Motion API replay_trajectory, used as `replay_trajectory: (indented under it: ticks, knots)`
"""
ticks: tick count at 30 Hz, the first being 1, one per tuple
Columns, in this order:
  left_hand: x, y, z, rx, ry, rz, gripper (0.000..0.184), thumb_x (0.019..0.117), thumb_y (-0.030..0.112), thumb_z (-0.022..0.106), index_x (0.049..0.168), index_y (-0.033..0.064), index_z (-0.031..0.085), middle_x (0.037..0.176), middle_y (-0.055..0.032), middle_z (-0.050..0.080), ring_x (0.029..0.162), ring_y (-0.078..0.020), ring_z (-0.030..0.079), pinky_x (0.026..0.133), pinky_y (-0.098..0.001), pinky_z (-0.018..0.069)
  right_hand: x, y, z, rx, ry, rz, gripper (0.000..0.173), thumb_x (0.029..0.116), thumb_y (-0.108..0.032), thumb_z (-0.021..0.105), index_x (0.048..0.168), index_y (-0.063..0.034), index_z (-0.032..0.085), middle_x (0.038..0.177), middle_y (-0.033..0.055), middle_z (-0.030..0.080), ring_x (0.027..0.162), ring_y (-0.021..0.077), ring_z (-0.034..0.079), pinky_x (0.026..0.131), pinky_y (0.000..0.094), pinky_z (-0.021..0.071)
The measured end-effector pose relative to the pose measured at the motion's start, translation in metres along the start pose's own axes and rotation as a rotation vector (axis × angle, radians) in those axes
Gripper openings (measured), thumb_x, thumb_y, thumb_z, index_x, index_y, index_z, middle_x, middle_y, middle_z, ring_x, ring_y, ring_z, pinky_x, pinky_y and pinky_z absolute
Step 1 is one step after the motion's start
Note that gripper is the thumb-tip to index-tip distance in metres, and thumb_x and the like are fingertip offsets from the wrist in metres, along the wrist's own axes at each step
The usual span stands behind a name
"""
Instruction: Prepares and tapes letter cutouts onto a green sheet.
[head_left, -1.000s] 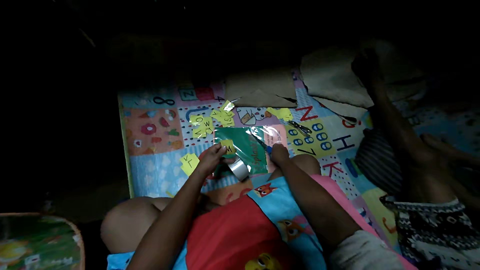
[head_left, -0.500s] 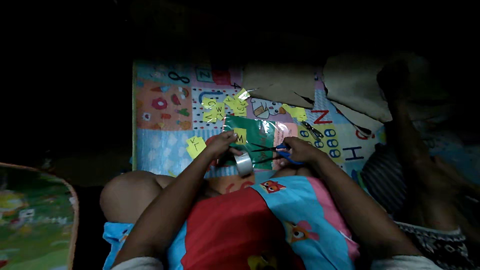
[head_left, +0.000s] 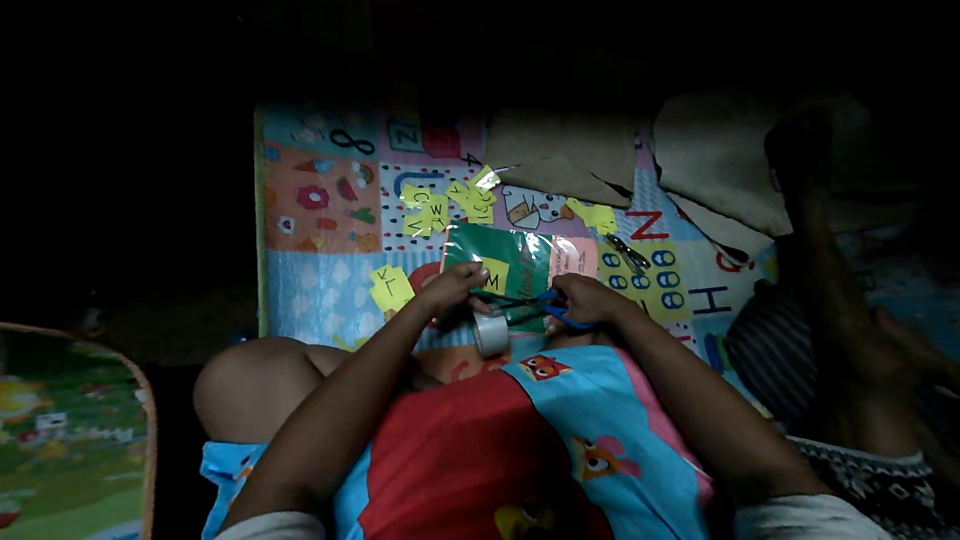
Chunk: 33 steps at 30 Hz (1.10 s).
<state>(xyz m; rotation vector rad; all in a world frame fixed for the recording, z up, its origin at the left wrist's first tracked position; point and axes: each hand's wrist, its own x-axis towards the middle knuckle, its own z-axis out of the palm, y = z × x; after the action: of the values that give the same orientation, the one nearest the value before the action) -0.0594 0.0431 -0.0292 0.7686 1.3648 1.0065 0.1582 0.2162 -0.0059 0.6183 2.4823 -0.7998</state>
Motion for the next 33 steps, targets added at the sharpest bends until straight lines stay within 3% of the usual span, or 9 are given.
replay_trajectory:
  ticks: [9,21,28,33]
  knots:
    - [-0.0003,0.0018,0.0044,0.025,0.003,-0.007,0.029,0.1123,0.015,0.035,0.114,-0.0051,0.056,0.098,-0.0101,0.059,0.078,-0.0137,0.067,0.074,-0.0335,0.0606,0.0062,-0.002,0.0043,-0.047,0.003,-0.043,0.05,0.0805,-0.033,0.088,0.105,0.0042,0.066,0.094,0.0186,0.065,0.09,0.0339,0.064,0.084,0.0545,0.0515]
    - [-0.0018,0.0036,0.0056,0.072,0.009,-0.006,0.029,0.1123,0.016,0.036,0.113,-0.0057,0.056,0.097,-0.0097,0.057,0.081,-0.0123,0.063,0.077,-0.0327,0.0574,0.0048,-0.001,0.0028,-0.108,0.054,-0.098,0.029,0.0843,-0.017,0.084,0.093,0.0049,0.068,0.083,0.0202,0.067,0.082,0.0377,0.066,0.078,0.0579,0.0504]
    - [-0.0009,0.0024,0.0064,0.086,-0.025,0.025,0.029,0.1122,0.013,0.035,0.111,-0.0067,0.056,0.096,-0.0103,0.058,0.08,-0.0135,0.065,0.076,-0.0337,0.0587,0.0049,-0.0015,0.0022,-0.127,0.052,-0.075,0.025,0.0851,-0.015,0.082,0.089,0.005,0.068,0.081,0.0214,0.067,0.081,0.0394,0.066,0.078,0.0591,0.0501]
    - [-0.0016,0.0055,0.0064,0.128,0.0,0.004,0.031,0.1126,0.016,0.035,0.114,-0.0077,0.056,0.099,-0.0131,0.057,0.084,-0.0155,0.064,0.079,-0.0353,0.058,0.0046,-0.0008,0.0021,-0.107,0.004,-0.043,0.048,0.081,-0.039,0.087,0.098,0.0006,0.066,0.085,0.0157,0.064,0.083,0.0329,0.064,0.077,0.0554,0.0505]
